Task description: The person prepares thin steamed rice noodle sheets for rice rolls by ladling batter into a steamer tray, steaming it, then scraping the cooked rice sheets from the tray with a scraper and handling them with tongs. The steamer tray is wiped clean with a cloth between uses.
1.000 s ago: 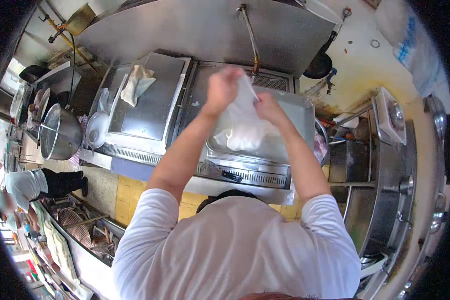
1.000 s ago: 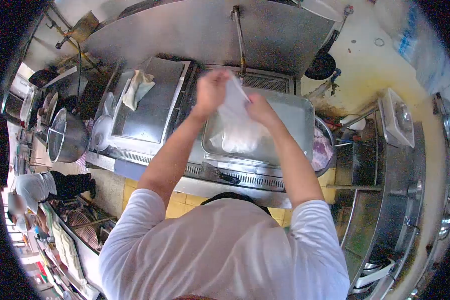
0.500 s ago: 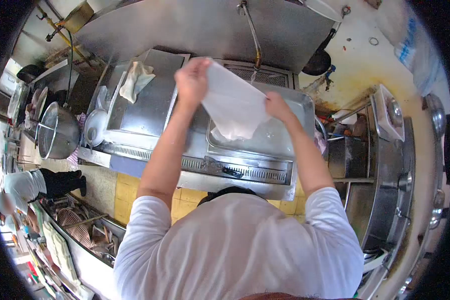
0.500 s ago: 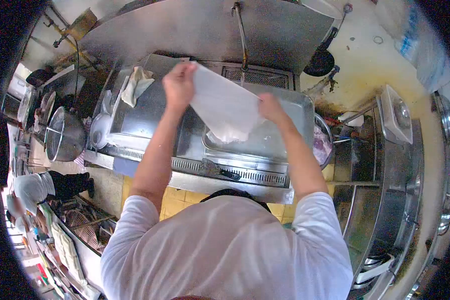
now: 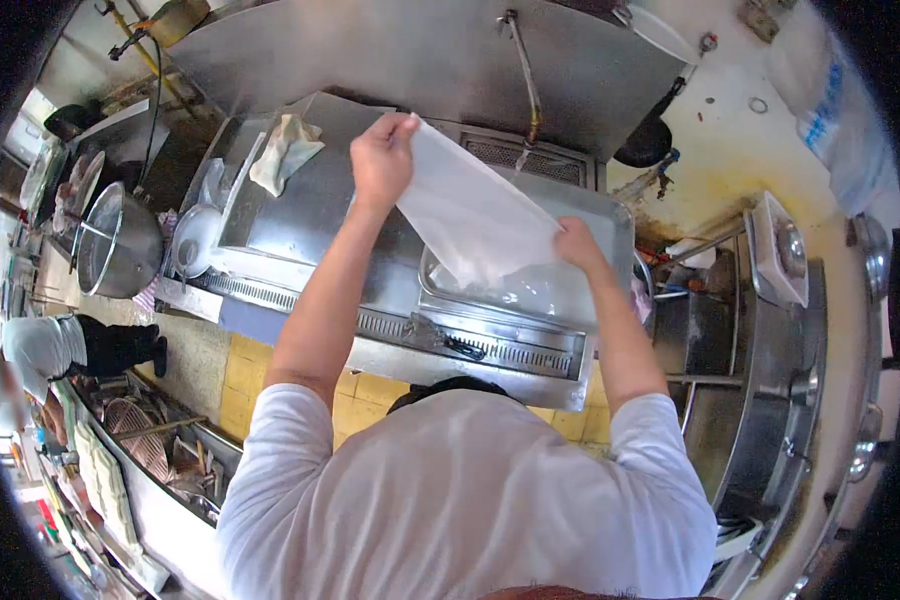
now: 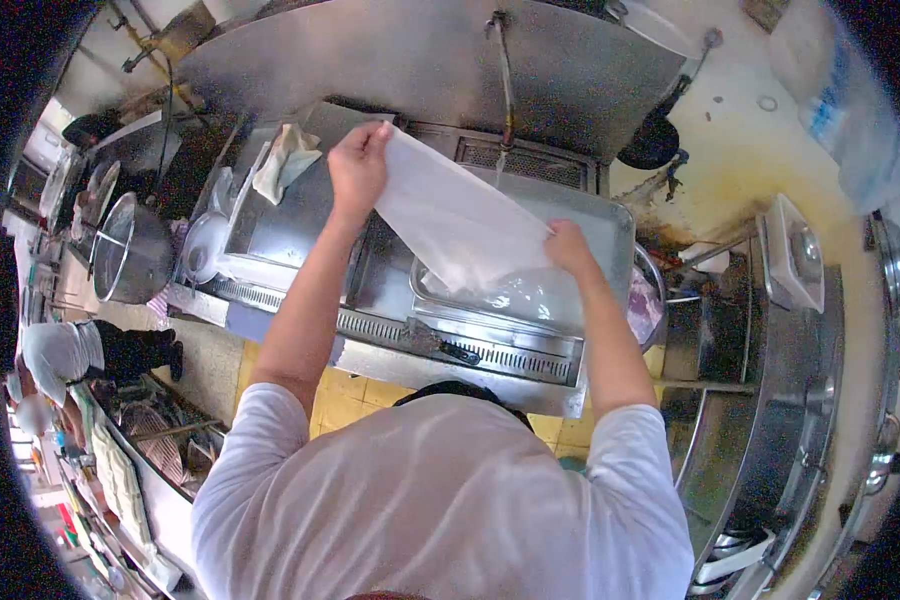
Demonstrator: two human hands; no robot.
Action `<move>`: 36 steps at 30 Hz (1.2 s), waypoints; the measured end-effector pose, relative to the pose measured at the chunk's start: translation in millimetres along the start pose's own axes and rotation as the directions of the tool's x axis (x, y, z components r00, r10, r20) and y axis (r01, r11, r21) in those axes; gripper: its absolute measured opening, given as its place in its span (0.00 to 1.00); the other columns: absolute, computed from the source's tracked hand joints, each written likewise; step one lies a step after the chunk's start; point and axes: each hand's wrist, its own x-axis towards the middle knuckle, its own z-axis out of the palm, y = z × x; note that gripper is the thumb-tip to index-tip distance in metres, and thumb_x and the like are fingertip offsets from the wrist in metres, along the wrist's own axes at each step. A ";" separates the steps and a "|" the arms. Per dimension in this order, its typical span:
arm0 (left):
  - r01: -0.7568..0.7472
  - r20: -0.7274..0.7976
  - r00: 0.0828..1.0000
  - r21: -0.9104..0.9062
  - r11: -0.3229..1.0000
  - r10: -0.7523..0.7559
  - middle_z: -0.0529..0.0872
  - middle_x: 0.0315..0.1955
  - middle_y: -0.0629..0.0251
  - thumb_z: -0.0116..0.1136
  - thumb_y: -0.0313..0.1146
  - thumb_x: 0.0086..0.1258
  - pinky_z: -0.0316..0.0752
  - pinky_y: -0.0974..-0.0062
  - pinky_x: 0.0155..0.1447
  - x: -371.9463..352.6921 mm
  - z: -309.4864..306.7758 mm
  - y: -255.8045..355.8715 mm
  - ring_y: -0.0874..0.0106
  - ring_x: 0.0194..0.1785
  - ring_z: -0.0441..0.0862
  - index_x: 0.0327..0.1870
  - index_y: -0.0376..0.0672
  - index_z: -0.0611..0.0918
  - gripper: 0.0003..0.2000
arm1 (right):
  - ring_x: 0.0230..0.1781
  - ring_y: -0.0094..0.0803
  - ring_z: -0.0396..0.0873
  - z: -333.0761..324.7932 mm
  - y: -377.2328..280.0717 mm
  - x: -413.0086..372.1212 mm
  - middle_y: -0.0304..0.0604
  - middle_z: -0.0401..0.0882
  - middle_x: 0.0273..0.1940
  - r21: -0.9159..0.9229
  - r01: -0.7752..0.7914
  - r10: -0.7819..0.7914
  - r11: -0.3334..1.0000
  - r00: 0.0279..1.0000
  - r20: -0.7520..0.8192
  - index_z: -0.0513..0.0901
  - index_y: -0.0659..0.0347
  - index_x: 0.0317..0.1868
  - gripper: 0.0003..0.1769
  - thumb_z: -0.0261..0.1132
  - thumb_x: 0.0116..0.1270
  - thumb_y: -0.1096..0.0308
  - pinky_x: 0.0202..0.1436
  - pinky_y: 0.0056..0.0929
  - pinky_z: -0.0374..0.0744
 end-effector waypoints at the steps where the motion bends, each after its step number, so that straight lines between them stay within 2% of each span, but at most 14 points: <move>1: 0.005 -0.003 1.000 0.010 1.000 -0.005 0.91 0.37 0.52 0.65 0.34 0.73 0.83 0.67 0.48 -6.6 3.3 -9.4 0.61 0.41 0.91 0.42 0.39 0.89 0.08 | 0.36 0.34 0.84 -1.1 -0.6 0.9 0.53 0.88 0.37 0.004 0.004 -0.004 1.000 1.000 0.010 0.87 0.65 0.43 0.11 0.65 0.62 0.70 0.45 0.34 0.81; 4: -0.057 0.256 0.966 0.080 0.995 0.035 0.91 0.36 0.51 0.64 0.41 0.73 0.81 0.63 0.46 -38.1 51.3 -39.7 0.60 0.39 0.90 0.44 0.40 0.89 0.13 | 0.36 0.33 0.84 -6.7 -20.8 10.1 0.53 0.87 0.36 -0.079 0.114 -0.114 0.990 0.993 0.011 0.87 0.64 0.44 0.11 0.66 0.63 0.68 0.44 0.33 0.80; 6: -0.090 0.381 0.921 0.006 0.996 0.082 0.90 0.35 0.51 0.62 0.44 0.75 0.80 0.62 0.44 -50.2 92.9 -38.5 0.59 0.37 0.89 0.44 0.40 0.88 0.15 | 0.34 0.33 0.83 12.8 -74.0 17.9 0.50 0.87 0.35 0.625 0.351 -0.219 0.697 0.935 -0.280 0.87 0.64 0.41 0.09 0.66 0.66 0.67 0.42 0.33 0.79; 8: -0.090 0.409 0.907 -0.041 0.995 0.098 0.90 0.35 0.51 0.60 0.46 0.76 0.79 0.62 0.44 -50.3 120.6 -30.9 0.60 0.36 0.88 0.44 0.40 0.88 0.17 | 0.33 0.36 0.82 3.8 -115.8 13.1 0.52 0.86 0.33 0.591 0.250 -0.155 0.767 0.966 -0.207 0.87 0.64 0.38 0.09 0.66 0.68 0.66 0.40 0.36 0.78; 10: 0.389 0.539 0.799 -0.126 0.913 -0.266 0.87 0.29 0.52 0.53 0.49 0.80 0.77 0.65 0.43 -42.9 136.4 -23.0 0.68 0.35 0.81 0.41 0.34 0.87 0.23 | 0.31 0.39 0.82 -3.6 -124.0 13.9 0.54 0.85 0.31 0.549 0.152 -0.081 0.822 0.985 -0.153 0.87 0.65 0.35 0.11 0.65 0.70 0.66 0.38 0.39 0.78; 12: 0.343 0.554 0.806 -0.151 0.927 -0.209 0.86 0.28 0.54 0.51 0.51 0.81 0.76 0.64 0.42 -46.2 139.3 -23.4 0.70 0.34 0.79 0.40 0.33 0.87 0.25 | 0.31 0.33 0.79 -7.8 -117.1 17.2 0.48 0.84 0.30 0.167 0.236 -0.160 0.957 0.914 -0.373 0.85 0.65 0.35 0.11 0.68 0.67 0.63 0.37 0.37 0.76; 15: 0.267 0.584 0.804 -0.188 0.945 -0.112 0.84 0.26 0.56 0.48 0.54 0.81 0.73 0.63 0.40 -67.1 135.1 -24.2 0.72 0.33 0.75 0.38 0.32 0.86 0.29 | 0.30 0.35 0.79 -14.6 -101.4 25.2 0.50 0.83 0.29 0.083 0.351 -0.267 0.933 0.827 -0.495 0.85 0.66 0.35 0.13 0.68 0.68 0.61 0.37 0.37 0.76; 17: 0.304 0.681 0.710 -0.071 0.950 -0.177 0.84 0.25 0.60 0.49 0.54 0.81 0.74 0.64 0.40 -83.0 123.3 -14.4 0.73 0.32 0.75 0.40 0.32 0.86 0.28 | 0.31 0.36 0.79 -22.2 -93.0 30.0 0.50 0.83 0.30 0.062 0.304 -0.230 0.951 0.824 -0.518 0.85 0.66 0.36 0.13 0.69 0.68 0.61 0.38 0.38 0.76; 22: 0.324 0.683 0.710 -0.098 0.941 -0.173 0.84 0.24 0.64 0.53 0.52 0.80 0.75 0.66 0.38 -126.0 85.9 -30.7 0.76 0.31 0.76 0.40 0.33 0.87 0.25 | 0.33 0.37 0.80 -59.5 -71.7 28.0 0.50 0.83 0.31 -0.076 0.285 -0.263 0.955 0.703 -0.661 0.86 0.65 0.39 0.14 0.69 0.68 0.60 0.40 0.37 0.77; 25: 0.369 0.692 0.668 0.013 0.929 -0.275 0.84 0.24 0.66 0.56 0.50 0.79 0.75 0.69 0.37 -112.5 66.0 -33.3 0.78 0.30 0.76 0.39 0.32 0.87 0.24 | 0.34 0.33 0.79 -76.1 -91.8 -7.0 0.47 0.84 0.32 0.100 0.245 -0.164 0.964 0.850 -0.500 0.86 0.66 0.42 0.16 0.69 0.68 0.59 0.42 0.35 0.77; 27: 0.427 0.643 0.709 -0.064 0.902 -0.290 0.85 0.25 0.68 0.59 0.50 0.78 0.74 0.72 0.34 -96.1 65.8 -35.2 0.80 0.29 0.75 0.39 0.31 0.87 0.24 | 0.35 0.40 0.83 -71.8 -112.2 -22.3 0.52 0.87 0.35 0.331 0.094 -0.054 0.939 0.990 -0.126 0.88 0.65 0.43 0.21 0.69 0.69 0.52 0.43 0.36 0.78; 31: 0.465 0.569 0.754 -0.110 0.879 -0.328 0.85 0.25 0.68 0.59 0.51 0.77 0.75 0.71 0.35 -68.9 74.7 -44.4 0.79 0.30 0.76 0.39 0.32 0.87 0.24 | 0.35 0.39 0.84 -64.2 -104.8 -20.0 0.51 0.87 0.34 0.083 0.125 -0.131 0.989 0.988 0.077 0.89 0.64 0.44 0.20 0.69 0.68 0.53 0.44 0.35 0.79; 34: 0.343 0.654 0.716 -0.023 0.939 -0.246 0.86 0.26 0.66 0.59 0.50 0.78 0.76 0.70 0.37 -68.3 73.6 -39.6 0.78 0.32 0.78 0.41 0.31 0.88 0.24 | 0.36 0.39 0.85 -77.9 -85.2 -2.5 0.51 0.87 0.32 0.049 0.184 -0.169 0.982 0.961 -0.219 0.89 0.63 0.42 0.17 0.70 0.66 0.56 0.44 0.36 0.80; 36: 0.150 0.819 0.552 0.084 0.985 -0.154 0.88 0.29 0.58 0.60 0.53 0.76 0.78 0.67 0.42 -84.5 69.8 -38.3 0.72 0.33 0.82 0.43 0.31 0.88 0.26 | 0.36 0.38 0.85 -99.3 -84.2 -12.0 0.52 0.86 0.32 -0.030 0.268 -0.250 0.963 0.846 -0.470 0.88 0.64 0.41 0.13 0.70 0.66 0.60 0.44 0.37 0.80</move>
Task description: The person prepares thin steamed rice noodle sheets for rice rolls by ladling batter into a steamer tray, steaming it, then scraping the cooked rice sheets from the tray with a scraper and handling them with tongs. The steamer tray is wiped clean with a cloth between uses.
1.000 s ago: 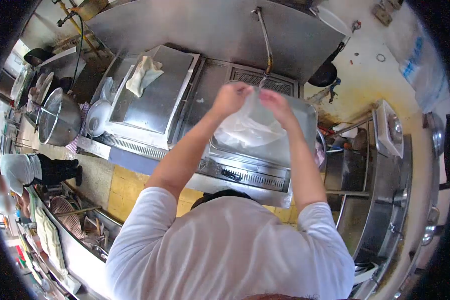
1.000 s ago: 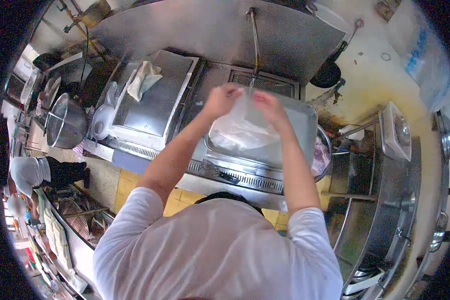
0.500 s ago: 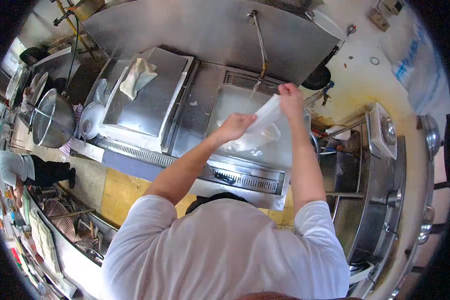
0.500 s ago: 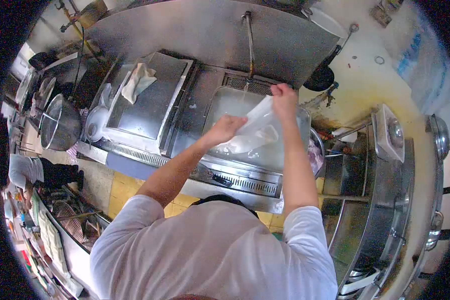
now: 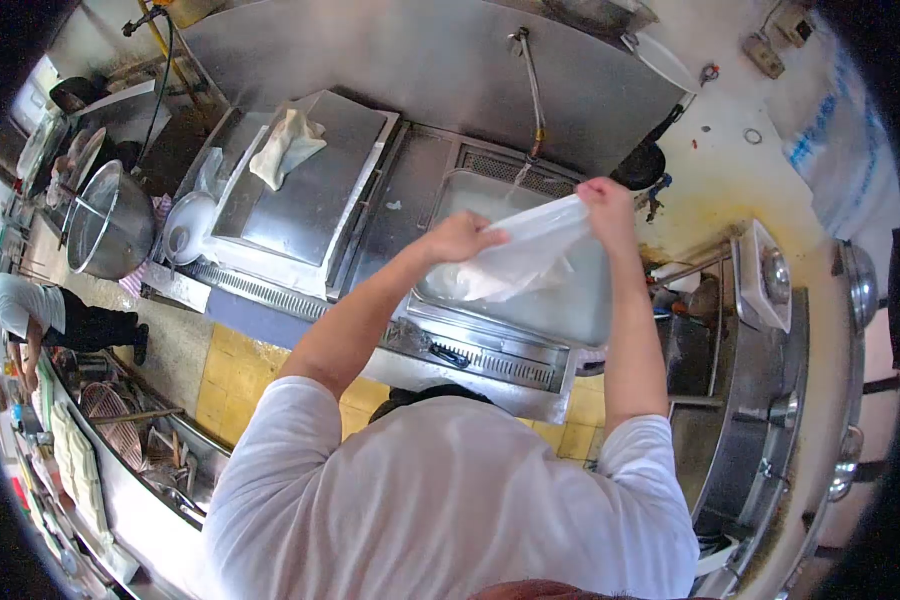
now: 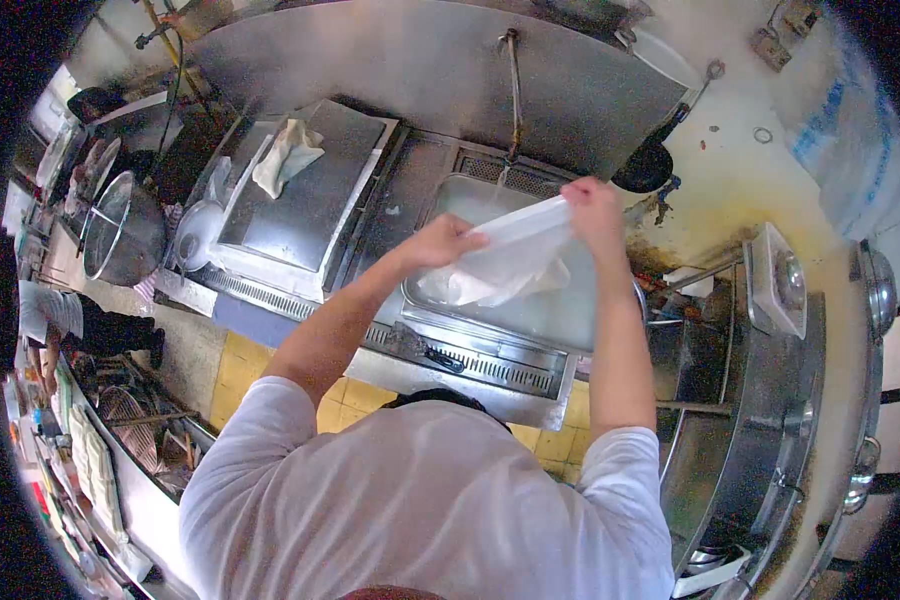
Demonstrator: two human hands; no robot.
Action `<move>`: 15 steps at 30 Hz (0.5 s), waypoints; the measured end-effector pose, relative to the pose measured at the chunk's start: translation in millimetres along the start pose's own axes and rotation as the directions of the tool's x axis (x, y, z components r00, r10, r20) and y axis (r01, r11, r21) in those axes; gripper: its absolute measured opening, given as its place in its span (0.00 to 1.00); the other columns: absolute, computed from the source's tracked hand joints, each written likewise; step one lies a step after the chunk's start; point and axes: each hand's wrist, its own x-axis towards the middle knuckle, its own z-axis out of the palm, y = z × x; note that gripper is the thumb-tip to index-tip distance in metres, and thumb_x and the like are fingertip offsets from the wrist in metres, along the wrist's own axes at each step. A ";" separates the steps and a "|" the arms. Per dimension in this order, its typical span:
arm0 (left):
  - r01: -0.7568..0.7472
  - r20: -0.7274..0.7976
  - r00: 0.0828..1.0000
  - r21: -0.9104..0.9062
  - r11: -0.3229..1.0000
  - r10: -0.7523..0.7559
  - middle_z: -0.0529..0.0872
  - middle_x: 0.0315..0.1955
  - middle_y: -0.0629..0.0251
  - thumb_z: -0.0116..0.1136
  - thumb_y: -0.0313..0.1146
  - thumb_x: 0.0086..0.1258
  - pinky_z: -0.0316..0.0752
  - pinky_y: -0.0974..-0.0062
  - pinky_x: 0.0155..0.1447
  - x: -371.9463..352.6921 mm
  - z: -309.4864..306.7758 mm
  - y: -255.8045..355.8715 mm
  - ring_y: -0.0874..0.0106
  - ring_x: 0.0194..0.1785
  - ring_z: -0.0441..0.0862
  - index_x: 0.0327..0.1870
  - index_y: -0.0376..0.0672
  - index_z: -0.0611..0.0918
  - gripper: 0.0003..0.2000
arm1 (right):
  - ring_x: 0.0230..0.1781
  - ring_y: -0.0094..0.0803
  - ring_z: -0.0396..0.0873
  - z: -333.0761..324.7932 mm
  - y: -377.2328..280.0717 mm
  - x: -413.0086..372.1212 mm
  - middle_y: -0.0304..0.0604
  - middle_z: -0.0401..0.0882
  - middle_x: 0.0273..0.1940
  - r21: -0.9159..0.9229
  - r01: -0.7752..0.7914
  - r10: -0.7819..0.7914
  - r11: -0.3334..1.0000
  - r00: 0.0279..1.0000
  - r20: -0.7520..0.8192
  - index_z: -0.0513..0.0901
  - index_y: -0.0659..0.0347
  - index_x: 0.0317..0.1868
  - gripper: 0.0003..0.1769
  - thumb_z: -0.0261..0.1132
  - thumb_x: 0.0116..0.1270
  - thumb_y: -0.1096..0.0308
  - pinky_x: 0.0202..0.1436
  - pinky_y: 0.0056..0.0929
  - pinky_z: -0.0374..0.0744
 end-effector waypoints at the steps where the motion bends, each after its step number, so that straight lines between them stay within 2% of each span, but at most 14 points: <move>1: 0.092 0.037 0.995 0.030 0.995 -0.093 0.89 0.30 0.49 0.62 0.57 0.72 0.79 0.64 0.45 -9.5 1.0 6.6 0.66 0.34 0.85 0.44 0.31 0.88 0.28 | 0.36 0.38 0.85 -13.1 -5.6 -3.3 0.52 0.86 0.32 0.001 -0.004 0.004 1.000 1.000 -0.001 0.88 0.64 0.41 0.13 0.70 0.66 0.60 0.44 0.37 0.80; 3: 0.064 0.042 0.997 0.081 0.995 -0.068 0.88 0.30 0.46 0.63 0.58 0.71 0.79 0.64 0.46 -27.7 -4.0 3.1 0.64 0.35 0.85 0.43 0.32 0.89 0.29 | 0.37 0.40 0.85 -43.6 -16.0 -15.7 0.53 0.86 0.34 -0.031 -0.016 0.013 0.999 0.993 -0.114 0.87 0.64 0.41 0.10 0.69 0.68 0.64 0.45 0.35 0.80; 4: 0.034 0.041 0.998 0.132 0.991 -0.040 0.88 0.30 0.44 0.63 0.60 0.70 0.79 0.63 0.47 -36.8 -12.1 4.4 0.62 0.36 0.86 0.42 0.33 0.89 0.30 | 0.37 0.40 0.85 -59.9 -19.2 -23.1 0.53 0.86 0.34 -0.033 -0.022 0.018 0.999 0.993 -0.118 0.87 0.64 0.41 0.10 0.69 0.68 0.64 0.45 0.35 0.80; 6: -0.016 -0.012 1.000 0.343 0.939 0.021 0.88 0.27 0.49 0.66 0.59 0.68 0.78 0.63 0.44 -53.5 -41.1 19.1 0.63 0.33 0.85 0.35 0.34 0.89 0.28 | 0.36 0.34 0.83 -92.6 -25.7 -38.6 0.49 0.86 0.35 -0.087 0.054 -0.069 0.995 0.982 -0.178 0.85 0.64 0.43 0.10 0.67 0.70 0.65 0.45 0.32 0.79; 8: 0.091 -0.168 0.985 0.357 0.930 -0.032 0.87 0.25 0.56 0.69 0.55 0.67 0.77 0.66 0.40 -81.2 -78.1 69.6 0.67 0.30 0.83 0.29 0.35 0.87 0.25 | 0.37 0.31 0.82 -123.1 -38.2 -53.1 0.46 0.86 0.35 -0.070 0.034 -0.047 0.997 0.977 -0.207 0.85 0.65 0.43 0.10 0.67 0.71 0.65 0.46 0.30 0.79; 10: -0.091 -0.265 0.932 0.493 0.865 0.249 0.85 0.23 0.61 0.71 0.49 0.67 0.75 0.69 0.37 -94.5 -108.7 91.2 0.71 0.29 0.80 0.27 0.35 0.84 0.22 | 0.37 0.27 0.80 -150.4 -45.5 -66.5 0.42 0.85 0.35 -0.053 0.010 -0.022 0.999 0.970 -0.241 0.84 0.65 0.43 0.10 0.66 0.73 0.66 0.46 0.28 0.78; 12: -0.307 -0.426 0.789 0.350 0.885 0.442 0.84 0.22 0.56 0.72 0.39 0.66 0.75 0.70 0.36 -115.3 -125.3 121.9 0.66 0.27 0.81 0.28 0.36 0.85 0.14 | 0.38 0.22 0.77 -174.3 -51.0 -77.8 0.36 0.84 0.35 0.138 -0.026 0.075 0.990 0.929 -0.361 0.84 0.65 0.42 0.10 0.66 0.74 0.66 0.46 0.25 0.76; 14: -0.422 -0.496 0.711 0.265 0.867 0.498 0.84 0.22 0.63 0.72 0.32 0.64 0.74 0.74 0.36 -135.5 -135.6 143.9 0.72 0.28 0.80 0.28 0.34 0.84 0.11 | 0.39 0.22 0.77 -197.4 -72.2 -95.1 0.35 0.83 0.36 0.160 -0.001 0.060 0.987 0.928 -0.367 0.84 0.65 0.42 0.09 0.67 0.73 0.66 0.47 0.24 0.76; 15: -0.426 -0.490 0.713 0.264 0.865 0.501 0.84 0.22 0.63 0.72 0.32 0.64 0.74 0.74 0.36 -140.6 -136.2 145.4 0.72 0.28 0.80 0.28 0.34 0.84 0.11 | 0.39 0.22 0.77 -203.4 -77.1 -104.6 0.35 0.83 0.37 0.183 0.024 0.045 0.983 0.929 -0.366 0.84 0.65 0.41 0.09 0.67 0.73 0.66 0.47 0.23 0.75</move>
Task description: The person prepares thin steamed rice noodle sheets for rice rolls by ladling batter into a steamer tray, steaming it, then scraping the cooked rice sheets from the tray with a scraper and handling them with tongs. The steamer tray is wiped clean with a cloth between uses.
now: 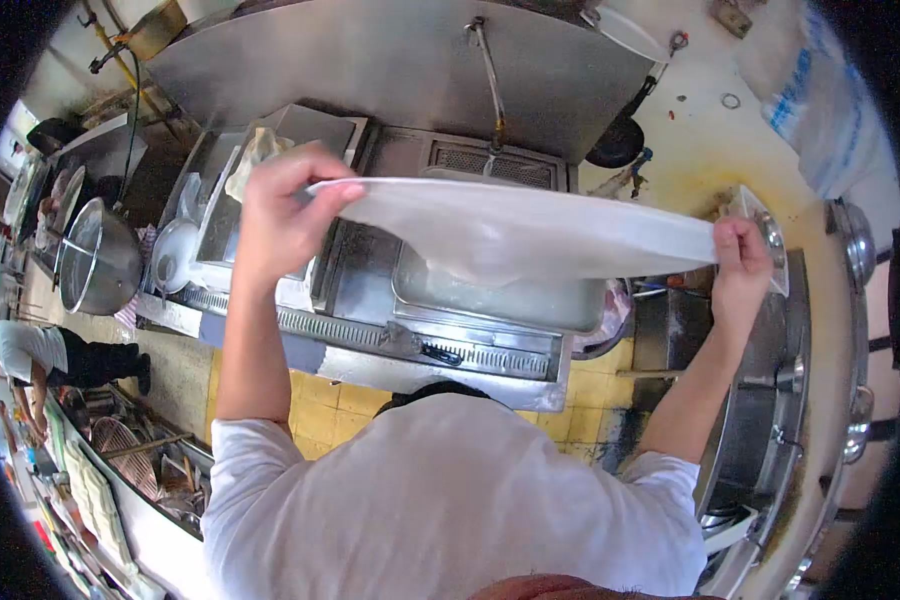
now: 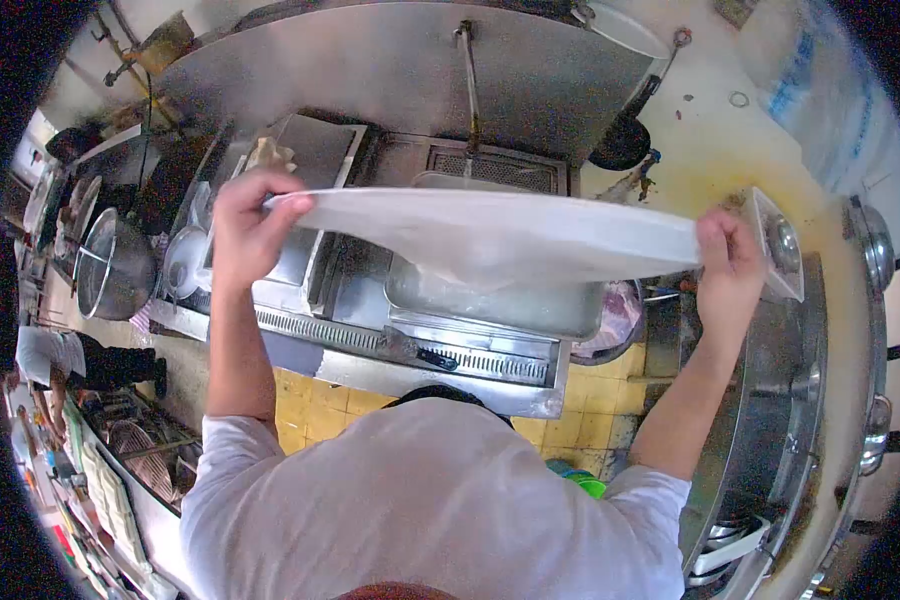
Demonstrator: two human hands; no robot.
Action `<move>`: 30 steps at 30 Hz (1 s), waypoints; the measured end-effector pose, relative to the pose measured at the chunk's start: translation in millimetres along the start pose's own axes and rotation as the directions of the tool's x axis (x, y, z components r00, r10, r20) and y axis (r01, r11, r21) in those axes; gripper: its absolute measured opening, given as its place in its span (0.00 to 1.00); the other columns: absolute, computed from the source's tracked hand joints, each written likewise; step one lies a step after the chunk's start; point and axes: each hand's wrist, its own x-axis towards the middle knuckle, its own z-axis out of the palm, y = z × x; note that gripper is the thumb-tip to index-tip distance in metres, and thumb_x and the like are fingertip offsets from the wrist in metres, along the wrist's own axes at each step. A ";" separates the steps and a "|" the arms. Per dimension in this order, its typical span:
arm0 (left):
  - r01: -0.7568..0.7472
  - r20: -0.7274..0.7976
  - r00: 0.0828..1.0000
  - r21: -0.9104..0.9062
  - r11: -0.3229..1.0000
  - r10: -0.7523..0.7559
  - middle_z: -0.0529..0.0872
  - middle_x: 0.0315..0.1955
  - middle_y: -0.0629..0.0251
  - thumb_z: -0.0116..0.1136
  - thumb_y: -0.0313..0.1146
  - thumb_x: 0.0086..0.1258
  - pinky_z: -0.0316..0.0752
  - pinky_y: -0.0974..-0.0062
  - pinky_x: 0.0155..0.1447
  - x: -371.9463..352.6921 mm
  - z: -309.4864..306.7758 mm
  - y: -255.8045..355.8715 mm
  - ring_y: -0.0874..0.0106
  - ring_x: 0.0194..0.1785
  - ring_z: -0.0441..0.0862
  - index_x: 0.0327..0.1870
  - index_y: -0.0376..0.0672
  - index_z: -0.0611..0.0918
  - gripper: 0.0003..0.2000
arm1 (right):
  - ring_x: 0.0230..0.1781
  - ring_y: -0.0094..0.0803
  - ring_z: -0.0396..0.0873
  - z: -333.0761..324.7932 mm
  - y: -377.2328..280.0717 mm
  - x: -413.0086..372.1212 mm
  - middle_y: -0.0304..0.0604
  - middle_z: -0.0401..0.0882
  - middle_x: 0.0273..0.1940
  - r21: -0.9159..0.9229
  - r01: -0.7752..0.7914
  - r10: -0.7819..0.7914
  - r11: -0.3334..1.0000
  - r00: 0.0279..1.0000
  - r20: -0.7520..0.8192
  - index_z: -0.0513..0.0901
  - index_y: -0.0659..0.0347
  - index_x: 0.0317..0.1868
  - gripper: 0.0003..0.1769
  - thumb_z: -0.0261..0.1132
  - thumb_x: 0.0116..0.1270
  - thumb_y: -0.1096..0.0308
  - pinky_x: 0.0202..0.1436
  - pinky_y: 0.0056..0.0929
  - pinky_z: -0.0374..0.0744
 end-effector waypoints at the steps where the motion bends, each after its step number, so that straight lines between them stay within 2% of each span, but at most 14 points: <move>1: -0.031 -0.005 1.000 -0.035 0.999 0.031 0.84 0.22 0.65 0.72 0.32 0.64 0.73 0.74 0.36 -2.1 -2.4 2.0 0.74 0.28 0.79 0.29 0.35 0.85 0.10 | 0.39 0.22 0.77 -4.3 1.8 -7.4 0.35 0.83 0.37 -0.002 -0.003 0.003 1.000 1.000 -0.006 0.84 0.65 0.41 0.09 0.67 0.73 0.66 0.47 0.23 0.75; 3: -0.064 -0.007 0.998 -0.071 0.995 0.063 0.84 0.23 0.67 0.72 0.32 0.64 0.73 0.74 0.36 -7.3 -0.8 -3.8 0.77 0.28 0.77 0.30 0.35 0.86 0.09 | 0.40 0.21 0.77 -7.2 11.2 -19.8 0.35 0.83 0.37 -0.006 -0.095 0.095 0.995 0.990 0.103 0.84 0.65 0.42 0.09 0.67 0.73 0.66 0.47 0.22 0.75; 5: 0.323 0.076 0.943 0.013 0.946 -0.323 0.84 0.23 0.67 0.71 0.31 0.65 0.72 0.75 0.36 -20.4 16.6 -32.8 0.79 0.28 0.74 0.34 0.34 0.88 0.08 | 0.40 0.23 0.78 8.6 32.7 -29.3 0.37 0.83 0.36 -0.049 -0.149 0.155 0.988 0.977 0.149 0.84 0.66 0.41 0.07 0.66 0.72 0.69 0.47 0.25 0.76; 8: 0.393 0.143 0.890 0.238 0.888 -0.432 0.83 0.20 0.63 0.65 0.38 0.70 0.74 0.73 0.35 -12.9 57.8 -102.9 0.77 0.28 0.79 0.38 0.33 0.88 0.13 | 0.38 0.33 0.81 51.1 78.2 -24.3 0.47 0.86 0.36 -0.311 -0.097 0.186 0.946 0.944 0.272 0.85 0.67 0.42 0.11 0.66 0.70 0.66 0.47 0.32 0.78; 10: 0.621 0.226 0.730 0.174 0.764 -0.645 0.87 0.26 0.63 0.62 0.37 0.73 0.77 0.70 0.39 15.7 90.7 -146.8 0.74 0.29 0.80 0.42 0.33 0.87 0.13 | 0.39 0.43 0.84 89.9 125.3 0.6 0.53 0.86 0.37 -0.235 -0.034 0.102 0.971 0.954 0.283 0.86 0.67 0.43 0.13 0.64 0.71 0.64 0.47 0.37 0.79; 12: 0.658 0.169 0.752 -0.129 0.742 -0.638 0.90 0.32 0.60 0.63 0.39 0.72 0.80 0.66 0.43 46.2 132.1 -197.3 0.68 0.35 0.85 0.51 0.35 0.86 0.16 | 0.43 0.54 0.85 123.1 178.1 37.7 0.57 0.86 0.40 -0.373 0.024 0.037 0.928 0.987 0.154 0.85 0.67 0.47 0.16 0.62 0.72 0.62 0.50 0.43 0.80; 15: 0.388 -0.066 0.921 0.224 0.894 -0.383 0.91 0.43 0.55 0.67 0.42 0.68 0.82 0.65 0.50 60.0 186.2 -256.3 0.61 0.46 0.88 0.61 0.38 0.82 0.24 | 0.47 0.61 0.83 158.8 220.1 53.7 0.61 0.86 0.44 -0.488 0.143 -0.175 0.861 0.984 -0.021 0.82 0.65 0.58 0.20 0.61 0.70 0.64 0.53 0.49 0.81; 17: 0.290 0.079 0.949 0.163 0.943 -0.306 0.88 0.48 0.44 0.69 0.46 0.63 0.80 0.61 0.61 40.3 209.7 -232.0 0.49 0.56 0.85 0.62 0.42 0.81 0.28 | 0.53 0.60 0.82 168.7 195.0 26.8 0.60 0.83 0.55 -0.512 -0.036 0.155 0.858 0.969 0.192 0.73 0.62 0.69 0.29 0.62 0.67 0.67 0.58 0.49 0.80; 19: 0.340 0.412 0.785 0.340 0.877 -0.463 0.84 0.57 0.45 0.71 0.48 0.60 0.76 0.60 0.67 -3.0 220.2 -204.4 0.49 0.62 0.82 0.66 0.47 0.79 0.32 | 0.63 0.54 0.77 172.5 183.3 -30.4 0.60 0.73 0.68 -0.449 0.147 0.144 0.881 0.821 0.552 0.70 0.60 0.73 0.35 0.63 0.63 0.69 0.68 0.45 0.76; 21: 0.001 0.556 0.789 0.423 0.906 -0.260 0.80 0.64 0.49 0.70 0.51 0.59 0.71 0.58 0.72 -72.3 234.2 -211.6 0.51 0.69 0.76 0.65 0.50 0.81 0.32 | 0.72 0.51 0.69 182.5 218.0 -103.1 0.59 0.62 0.76 -0.387 0.260 0.091 0.885 0.718 0.690 0.71 0.59 0.72 0.37 0.64 0.59 0.72 0.76 0.43 0.68; 23: -0.198 0.593 0.776 0.553 0.809 -0.215 0.79 0.66 0.54 0.68 0.53 0.60 0.68 0.56 0.74 -123.2 229.1 -214.5 0.52 0.71 0.74 0.64 0.50 0.82 0.30 | 0.74 0.52 0.66 166.2 212.7 -148.6 0.58 0.61 0.76 -0.608 0.371 0.255 0.702 0.666 0.701 0.74 0.60 0.69 0.35 0.63 0.57 0.73 0.79 0.46 0.63; 24: -0.202 0.592 0.778 0.554 0.808 -0.212 0.79 0.66 0.54 0.68 0.53 0.60 0.68 0.56 0.74 -120.4 223.8 -215.2 0.52 0.71 0.74 0.64 0.50 0.82 0.30 | 0.74 0.52 0.66 157.5 210.6 -155.3 0.58 0.61 0.76 -0.608 0.372 0.251 0.702 0.669 0.699 0.74 0.60 0.69 0.35 0.63 0.57 0.73 0.79 0.46 0.63; 26: -0.143 0.728 0.478 0.617 0.774 -0.492 0.82 0.62 0.54 0.63 0.58 0.64 0.70 0.57 0.71 -114.7 214.7 -213.7 0.53 0.67 0.77 0.63 0.49 0.83 0.31 | 0.76 0.50 0.64 140.9 207.0 -155.5 0.56 0.66 0.74 -0.729 0.310 0.526 0.611 0.529 0.666 0.75 0.58 0.70 0.35 0.64 0.58 0.70 0.78 0.43 0.66; 30: -0.073 0.686 0.629 0.520 0.851 -0.365 0.87 0.52 0.54 0.65 0.55 0.63 0.76 0.57 0.65 -52.0 233.0 -209.4 0.53 0.59 0.82 0.51 0.46 0.87 0.24 | 0.68 0.53 0.74 148.7 204.6 -143.0 0.56 0.76 0.67 -0.762 0.210 0.581 0.613 0.533 0.615 0.81 0.59 0.64 0.28 0.62 0.61 0.68 0.72 0.44 0.72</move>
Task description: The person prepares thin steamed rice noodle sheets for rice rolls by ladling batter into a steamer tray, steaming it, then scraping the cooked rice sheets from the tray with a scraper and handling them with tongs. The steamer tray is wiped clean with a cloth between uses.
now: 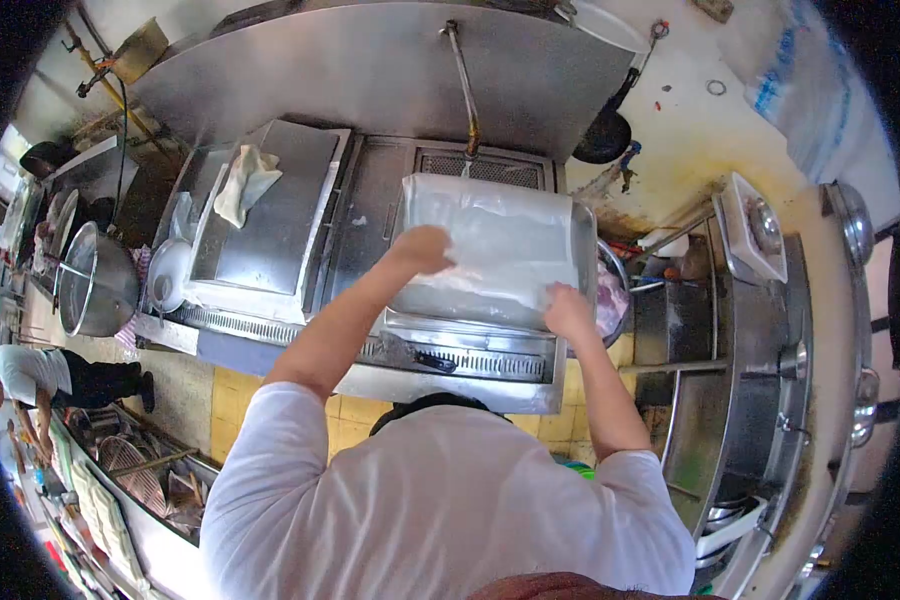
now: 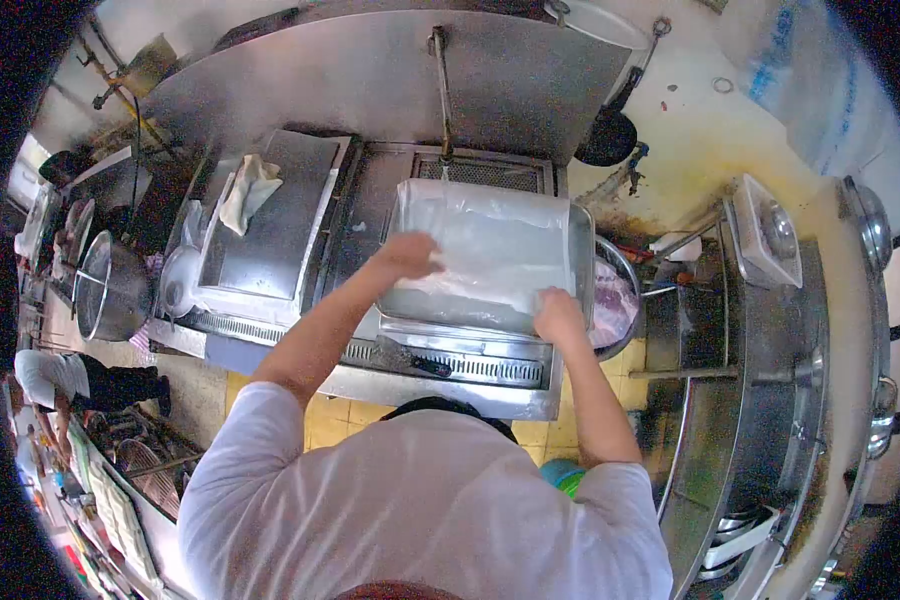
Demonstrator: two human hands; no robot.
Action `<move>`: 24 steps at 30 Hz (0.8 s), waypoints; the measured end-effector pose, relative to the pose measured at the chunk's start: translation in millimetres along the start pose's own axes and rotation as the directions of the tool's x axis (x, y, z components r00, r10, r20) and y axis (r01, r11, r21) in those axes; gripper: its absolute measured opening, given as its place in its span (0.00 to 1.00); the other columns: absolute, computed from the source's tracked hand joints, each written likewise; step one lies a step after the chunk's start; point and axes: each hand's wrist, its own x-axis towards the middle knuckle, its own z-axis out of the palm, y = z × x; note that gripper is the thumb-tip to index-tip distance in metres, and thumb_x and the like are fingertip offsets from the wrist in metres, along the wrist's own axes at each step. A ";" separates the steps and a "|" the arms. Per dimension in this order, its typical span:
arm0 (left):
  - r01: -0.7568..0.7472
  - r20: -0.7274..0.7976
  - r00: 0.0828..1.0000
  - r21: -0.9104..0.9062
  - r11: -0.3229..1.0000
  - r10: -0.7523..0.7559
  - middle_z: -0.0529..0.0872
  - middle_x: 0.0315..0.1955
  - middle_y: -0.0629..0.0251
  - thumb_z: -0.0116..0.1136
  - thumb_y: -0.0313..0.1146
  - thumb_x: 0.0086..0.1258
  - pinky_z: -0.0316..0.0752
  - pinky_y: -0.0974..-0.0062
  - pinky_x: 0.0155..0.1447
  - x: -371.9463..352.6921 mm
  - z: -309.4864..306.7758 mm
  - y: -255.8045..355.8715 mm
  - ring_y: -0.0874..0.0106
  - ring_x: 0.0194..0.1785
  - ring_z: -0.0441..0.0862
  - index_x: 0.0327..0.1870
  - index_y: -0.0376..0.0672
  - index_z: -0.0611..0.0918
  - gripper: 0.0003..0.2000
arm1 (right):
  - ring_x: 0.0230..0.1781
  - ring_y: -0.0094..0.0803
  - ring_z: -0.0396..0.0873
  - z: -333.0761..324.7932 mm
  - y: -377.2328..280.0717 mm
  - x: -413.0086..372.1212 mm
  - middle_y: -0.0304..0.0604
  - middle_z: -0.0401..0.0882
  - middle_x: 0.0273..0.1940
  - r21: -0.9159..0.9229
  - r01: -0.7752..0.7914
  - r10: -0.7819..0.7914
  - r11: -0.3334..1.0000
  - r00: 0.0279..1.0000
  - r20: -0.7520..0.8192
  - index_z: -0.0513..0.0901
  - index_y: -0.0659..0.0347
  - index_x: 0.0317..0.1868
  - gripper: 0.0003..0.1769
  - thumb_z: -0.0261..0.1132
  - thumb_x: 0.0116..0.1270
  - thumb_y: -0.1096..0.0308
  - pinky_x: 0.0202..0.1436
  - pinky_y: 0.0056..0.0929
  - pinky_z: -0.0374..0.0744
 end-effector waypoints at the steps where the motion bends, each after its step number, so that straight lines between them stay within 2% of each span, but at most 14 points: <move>1: -0.069 -0.121 0.991 -0.029 0.997 0.065 0.87 0.50 0.53 0.65 0.55 0.64 0.77 0.57 0.63 25.5 -4.3 -0.2 0.53 0.57 0.83 0.48 0.45 0.88 0.23 | 0.65 0.54 0.76 -6.7 -12.4 -1.5 0.57 0.79 0.63 0.195 0.106 -0.075 0.975 0.985 -0.157 0.82 0.62 0.61 0.26 0.64 0.61 0.68 0.69 0.46 0.74; 2: -0.115 -0.144 0.983 -0.019 0.993 0.111 0.87 0.50 0.53 0.64 0.54 0.64 0.77 0.57 0.63 65.2 -4.9 -6.8 0.53 0.56 0.84 0.48 0.45 0.88 0.22 | 0.62 0.55 0.78 -12.0 -25.8 -0.9 0.58 0.82 0.58 0.361 0.236 -0.118 0.902 0.940 -0.320 0.82 0.65 0.58 0.24 0.66 0.60 0.68 0.66 0.49 0.75; 4: -0.077 -0.159 0.984 0.017 0.997 0.079 0.88 0.49 0.53 0.61 0.52 0.67 0.77 0.57 0.62 96.5 -39.8 19.3 0.52 0.56 0.84 0.47 0.46 0.88 0.20 | 0.58 0.49 0.83 -9.2 -57.4 24.4 0.56 0.83 0.57 0.694 0.275 -0.126 0.666 0.957 -0.260 0.81 0.67 0.60 0.25 0.66 0.65 0.64 0.59 0.46 0.81; 6: 0.014 -0.166 0.986 0.040 0.999 -0.007 0.88 0.49 0.53 0.59 0.50 0.69 0.77 0.58 0.61 106.5 -81.8 43.3 0.52 0.55 0.84 0.46 0.46 0.88 0.18 | 0.57 0.40 0.83 -27.7 -107.6 18.9 0.53 0.84 0.58 0.975 0.158 -0.184 0.153 0.974 -0.129 0.77 0.69 0.65 0.27 0.63 0.75 0.58 0.57 0.41 0.82; 8: -0.182 -0.218 0.924 0.469 0.864 0.313 0.88 0.48 0.53 0.55 0.45 0.71 0.78 0.59 0.59 143.1 -71.8 26.5 0.53 0.55 0.85 0.42 0.45 0.88 0.15 | 0.55 0.35 0.84 -74.1 -153.4 -9.2 0.49 0.84 0.57 0.911 -0.157 -0.343 -0.382 0.939 0.018 0.74 0.66 0.66 0.27 0.60 0.79 0.53 0.57 0.39 0.83; 9: -0.177 -0.222 0.925 0.466 0.867 0.308 0.88 0.48 0.53 0.55 0.45 0.71 0.78 0.59 0.59 173.9 -47.5 11.7 0.53 0.55 0.85 0.42 0.45 0.88 0.15 | 0.55 0.35 0.84 -83.1 -164.4 -8.8 0.49 0.84 0.57 0.912 -0.159 -0.347 -0.377 0.938 0.020 0.74 0.66 0.66 0.27 0.60 0.79 0.53 0.57 0.39 0.83; 10: -0.047 -0.427 0.900 -0.293 0.955 -0.087 0.89 0.47 0.53 0.55 0.42 0.70 0.79 0.60 0.58 209.2 -10.2 -7.2 0.55 0.55 0.85 0.40 0.43 0.88 0.14 | 0.57 0.37 0.82 -90.6 -173.0 -5.9 0.49 0.82 0.58 0.865 -0.151 -0.409 -0.478 0.910 -0.067 0.72 0.65 0.67 0.30 0.59 0.78 0.49 0.61 0.41 0.81; 11: -0.028 -0.283 0.818 -0.889 0.458 -0.501 0.89 0.46 0.52 0.55 0.39 0.70 0.79 0.61 0.57 224.3 10.5 -17.2 0.57 0.55 0.85 0.39 0.42 0.88 0.12 | 0.58 0.38 0.81 -95.8 -180.8 -0.2 0.48 0.81 0.60 0.805 -0.153 -0.456 -0.573 0.875 -0.159 0.70 0.63 0.68 0.33 0.59 0.76 0.46 0.64 0.43 0.79; 12: -0.028 -0.283 0.816 -0.890 0.455 -0.505 0.89 0.46 0.52 0.55 0.39 0.70 0.79 0.61 0.57 184.7 -12.3 12.3 0.57 0.55 0.85 0.39 0.42 0.88 0.12 | 0.56 0.39 0.82 -100.2 -188.1 12.2 0.47 0.81 0.59 0.806 -0.090 -0.319 -0.585 0.939 -0.127 0.73 0.62 0.64 0.30 0.62 0.75 0.46 0.62 0.43 0.80; 13: 0.129 -0.414 0.841 -0.472 0.872 -0.348 0.89 0.45 0.54 0.56 0.37 0.67 0.80 0.60 0.56 145.0 -43.2 43.8 0.58 0.53 0.86 0.40 0.43 0.87 0.11 | 0.56 0.39 0.82 -100.1 -188.0 29.6 0.47 0.81 0.59 0.809 -0.093 -0.324 -0.581 0.938 -0.125 0.73 0.62 0.64 0.30 0.62 0.75 0.46 0.62 0.43 0.80; 14: 0.227 -0.429 0.890 0.124 0.966 -0.154 0.90 0.45 0.55 0.57 0.36 0.65 0.81 0.60 0.55 97.4 -76.0 71.1 0.59 0.51 0.87 0.42 0.43 0.86 0.11 | 0.52 0.39 0.84 -97.5 -185.0 50.4 0.46 0.83 0.55 0.788 -0.138 -0.271 -0.600 0.962 -0.039 0.76 0.61 0.61 0.27 0.63 0.75 0.48 0.58 0.41 0.82; 21: 0.143 -0.396 0.893 -0.198 0.970 -0.212 0.88 0.41 0.46 0.57 0.34 0.66 0.80 0.51 0.51 42.2 -44.4 52.0 0.52 0.47 0.87 0.41 0.38 0.86 0.10 | 0.43 0.38 0.85 -115.1 -181.7 119.0 0.46 0.86 0.45 0.835 -0.277 -0.221 -0.475 0.956 0.192 0.81 0.64 0.51 0.20 0.62 0.75 0.53 0.51 0.43 0.84; 23: -0.182 -0.684 0.725 -0.306 0.935 -0.082 0.87 0.43 0.44 0.57 0.32 0.66 0.79 0.50 0.54 30.6 -34.9 47.4 0.48 0.50 0.85 0.42 0.35 0.84 0.11 | 0.41 0.37 0.85 -108.6 -174.9 156.5 0.46 0.86 0.43 0.886 -0.227 -0.174 -0.403 0.970 0.170 0.81 0.64 0.49 0.17 0.63 0.75 0.56 0.48 0.42 0.84; 24: -0.200 -0.606 0.780 -0.477 0.856 -0.155 0.87 0.43 0.43 0.58 0.30 0.66 0.78 0.51 0.55 5.0 -45.6 58.2 0.45 0.50 0.84 0.41 0.34 0.83 0.09 | 0.39 0.37 0.85 -104.5 -175.9 168.1 0.46 0.86 0.40 0.927 -0.170 -0.118 -0.336 0.983 0.138 0.81 0.64 0.47 0.14 0.63 0.74 0.60 0.45 0.41 0.84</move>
